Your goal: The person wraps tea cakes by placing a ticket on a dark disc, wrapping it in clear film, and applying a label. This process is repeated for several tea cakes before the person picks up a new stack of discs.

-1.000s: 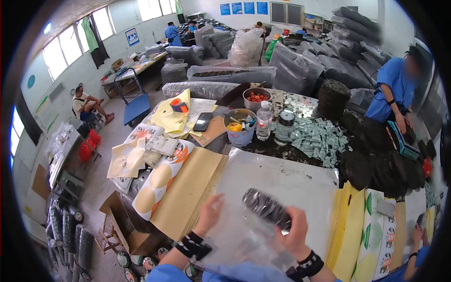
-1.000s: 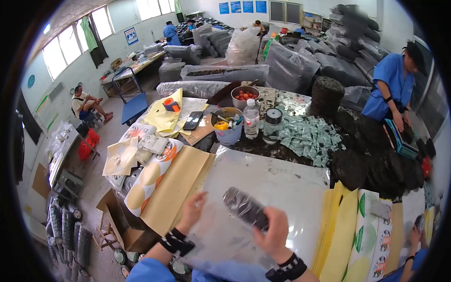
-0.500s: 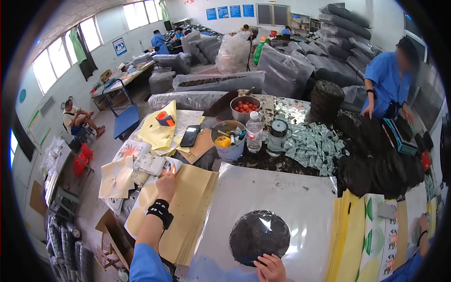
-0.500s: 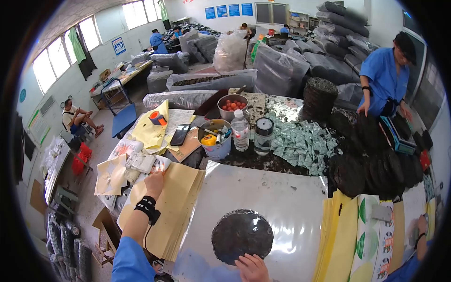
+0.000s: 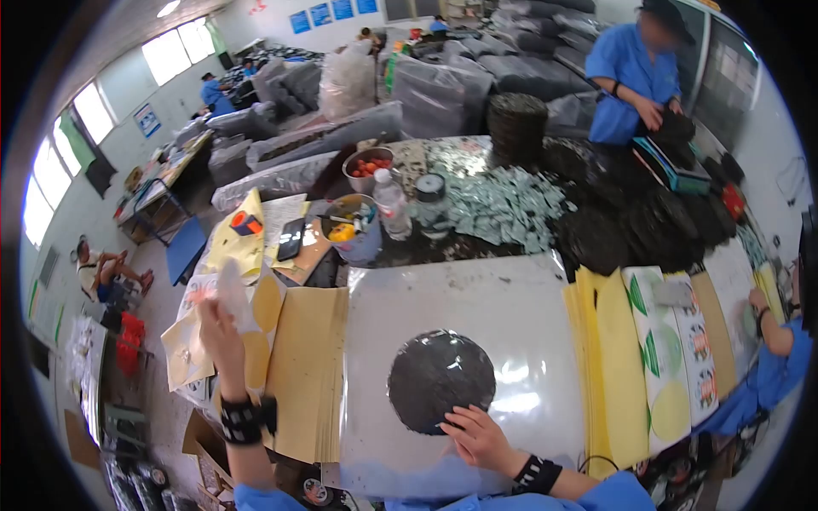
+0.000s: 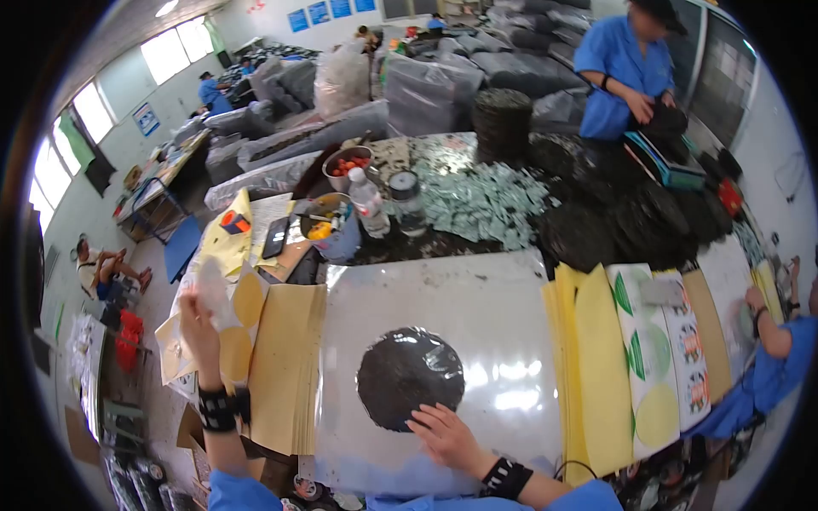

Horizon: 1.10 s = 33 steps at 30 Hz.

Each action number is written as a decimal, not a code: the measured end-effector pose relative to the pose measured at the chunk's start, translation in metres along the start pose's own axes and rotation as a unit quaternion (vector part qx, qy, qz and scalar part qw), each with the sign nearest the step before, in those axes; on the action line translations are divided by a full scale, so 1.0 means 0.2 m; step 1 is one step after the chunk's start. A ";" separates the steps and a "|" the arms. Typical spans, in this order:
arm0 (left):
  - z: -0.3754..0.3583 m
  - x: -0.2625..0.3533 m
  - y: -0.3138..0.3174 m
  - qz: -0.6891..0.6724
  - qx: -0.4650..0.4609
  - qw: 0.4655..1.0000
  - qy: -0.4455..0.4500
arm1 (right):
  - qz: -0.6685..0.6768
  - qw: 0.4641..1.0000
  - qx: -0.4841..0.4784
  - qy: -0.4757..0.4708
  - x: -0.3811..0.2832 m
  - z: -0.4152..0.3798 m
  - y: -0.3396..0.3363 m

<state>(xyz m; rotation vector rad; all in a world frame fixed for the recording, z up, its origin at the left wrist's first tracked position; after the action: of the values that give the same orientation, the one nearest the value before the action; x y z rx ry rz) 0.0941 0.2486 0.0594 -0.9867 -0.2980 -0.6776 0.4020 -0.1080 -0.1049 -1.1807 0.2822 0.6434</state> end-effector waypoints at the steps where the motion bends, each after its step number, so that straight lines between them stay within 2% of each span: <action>1: -0.21 0.21 -0.08 0.006 0.068 0.995 0.069 | 0.000 1.000 -0.001 -0.005 0.00 -0.01 0.01; 2: -0.45 0.48 -0.06 -0.049 0.099 0.978 0.177 | -0.003 1.000 -0.001 -0.001 0.00 -0.02 0.03; 3: -0.67 0.51 0.08 -0.235 -0.035 0.955 0.178 | 0.004 1.000 -0.001 -0.004 0.01 -0.02 0.04; 5: -1.09 0.71 0.33 -0.155 -0.185 0.923 0.301 | 0.007 1.000 -0.002 -0.008 -0.01 -0.02 0.04; 6: -1.25 0.75 0.46 -0.144 -0.242 0.914 0.293 | -0.003 1.000 0.003 -0.004 -0.02 -0.02 0.03; 9: -1.42 0.88 0.56 -0.130 -0.246 0.913 0.298 | -0.008 1.000 -0.006 -0.003 -0.02 -0.02 0.00; 11: -1.46 0.89 0.65 -0.067 -0.327 0.909 0.251 | -0.001 1.000 -0.017 -0.008 -0.02 -0.02 -0.01; 12: -1.48 0.89 0.66 -0.031 -0.305 0.907 0.289 | 0.102 0.990 -0.037 0.094 0.05 -0.04 0.00; 13: -1.46 0.92 0.63 -0.029 -0.300 0.909 0.290 | 0.204 0.958 -0.055 0.194 0.12 -0.05 0.01; 14: -1.43 0.97 0.58 -0.009 -0.305 0.907 0.289 | 0.204 0.959 -0.052 0.191 0.11 0.03 -0.02; 16: -1.45 1.01 0.54 0.012 -0.315 0.904 0.290 | 0.058 0.998 0.031 0.010 0.03 0.28 -0.17; 18: -1.52 1.01 0.54 0.051 -0.339 0.890 0.302 | -0.131 0.990 0.038 -0.039 0.10 0.43 -0.15; 19: -1.56 1.02 0.52 0.053 -0.340 0.888 0.304 | -0.129 0.990 0.040 -0.037 0.19 0.47 -0.17; 21: -1.64 1.03 0.45 -0.004 -0.388 0.879 0.278 | -0.100 0.981 0.004 0.167 0.47 0.51 -0.19; 22: -1.67 1.04 0.43 -0.003 -0.383 0.882 0.274 | -0.102 0.982 0.002 0.160 0.52 0.52 -0.17; 24: -1.75 1.05 0.38 -0.115 -0.397 0.889 0.200 | 0.126 0.978 0.012 0.167 0.57 0.42 -0.07; 25: -1.76 1.10 0.38 -0.117 -0.400 0.887 0.200 | 0.096 0.985 0.035 0.138 0.47 0.40 0.01; 26: -1.75 1.18 0.37 -0.172 -0.381 0.885 0.205 | 0.156 0.982 0.008 0.111 0.32 0.39 0.06; 27: -1.75 1.25 0.38 -0.227 -0.361 0.879 0.212 | 0.179 0.979 -0.091 0.038 0.24 0.36 0.22; 28: -1.76 1.28 0.40 -0.247 -0.363 0.873 0.213 | 0.291 0.939 -0.180 0.030 0.10 0.37 0.23; 29: -1.74 1.29 0.41 -0.248 -0.364 0.871 0.220 | 0.337 0.927 -0.158 0.043 0.08 0.36 0.25; 31: -1.68 1.30 0.43 -0.255 -0.340 0.890 0.167 | 0.286 0.936 -0.101 0.180 0.32 0.34 0.19; 32: -1.67 1.24 0.50 -0.250 -0.374 0.885 0.118 | 0.280 0.938 -0.098 0.181 0.39 0.33 0.10; 33: -1.69 1.16 0.60 -0.256 -0.374 0.883 0.120 | 0.209 0.951 -0.089 0.209 0.49 0.30 -0.02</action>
<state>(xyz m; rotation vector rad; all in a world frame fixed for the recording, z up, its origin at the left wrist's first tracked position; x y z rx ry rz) 0.3259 -0.0818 -0.0791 -1.5599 -0.0603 -1.4554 0.4733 -0.0224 -0.1309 -1.4439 0.8652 0.7933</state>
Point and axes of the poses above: each hand's wrist, its own z-axis towards the middle knuckle, its own y-axis out of the palm, x = y × z, the point moved 6 cm from there along z, towards the middle knuckle, and after that the axes turned 6 degrees about -x, right-handed, at the moved point
